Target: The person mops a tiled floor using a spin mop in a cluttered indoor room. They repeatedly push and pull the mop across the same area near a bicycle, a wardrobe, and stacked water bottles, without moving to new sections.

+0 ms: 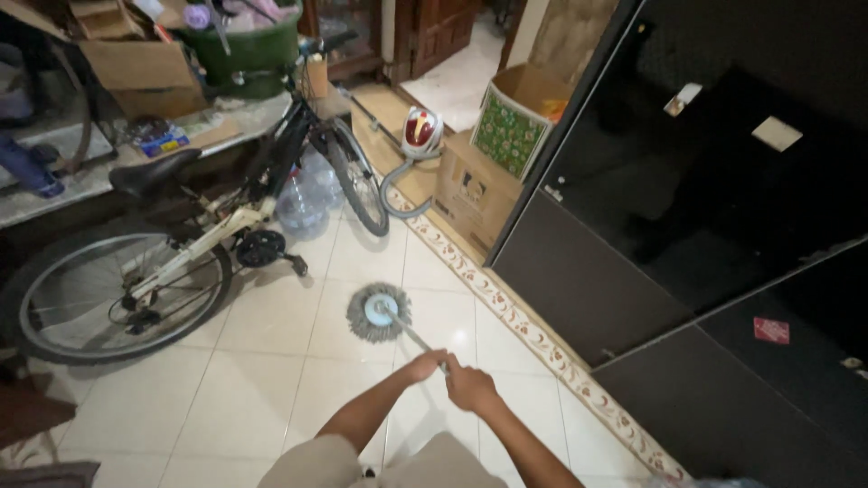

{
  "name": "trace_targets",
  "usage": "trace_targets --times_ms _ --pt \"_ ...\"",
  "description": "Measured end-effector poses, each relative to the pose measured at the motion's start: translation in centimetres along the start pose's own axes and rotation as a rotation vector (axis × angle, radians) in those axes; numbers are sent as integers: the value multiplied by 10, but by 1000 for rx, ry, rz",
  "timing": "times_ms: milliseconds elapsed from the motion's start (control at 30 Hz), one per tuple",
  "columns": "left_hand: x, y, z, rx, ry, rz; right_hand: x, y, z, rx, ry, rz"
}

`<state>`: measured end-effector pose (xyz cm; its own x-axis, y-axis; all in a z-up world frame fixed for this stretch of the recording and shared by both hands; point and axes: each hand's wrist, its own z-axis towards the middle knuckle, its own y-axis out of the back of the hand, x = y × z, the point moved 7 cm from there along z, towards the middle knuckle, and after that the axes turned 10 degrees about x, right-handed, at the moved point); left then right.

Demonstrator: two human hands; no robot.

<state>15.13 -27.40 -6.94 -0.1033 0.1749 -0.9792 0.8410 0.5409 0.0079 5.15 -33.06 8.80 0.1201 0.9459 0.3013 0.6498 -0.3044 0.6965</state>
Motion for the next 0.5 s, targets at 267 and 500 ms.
trace_targets --times_ms 267,500 --pt "-19 15 -6 -137 -124 91 18 26 10 -106 81 7" --pt "-10 46 -4 -173 215 82 34 38 25 -9 95 -22"
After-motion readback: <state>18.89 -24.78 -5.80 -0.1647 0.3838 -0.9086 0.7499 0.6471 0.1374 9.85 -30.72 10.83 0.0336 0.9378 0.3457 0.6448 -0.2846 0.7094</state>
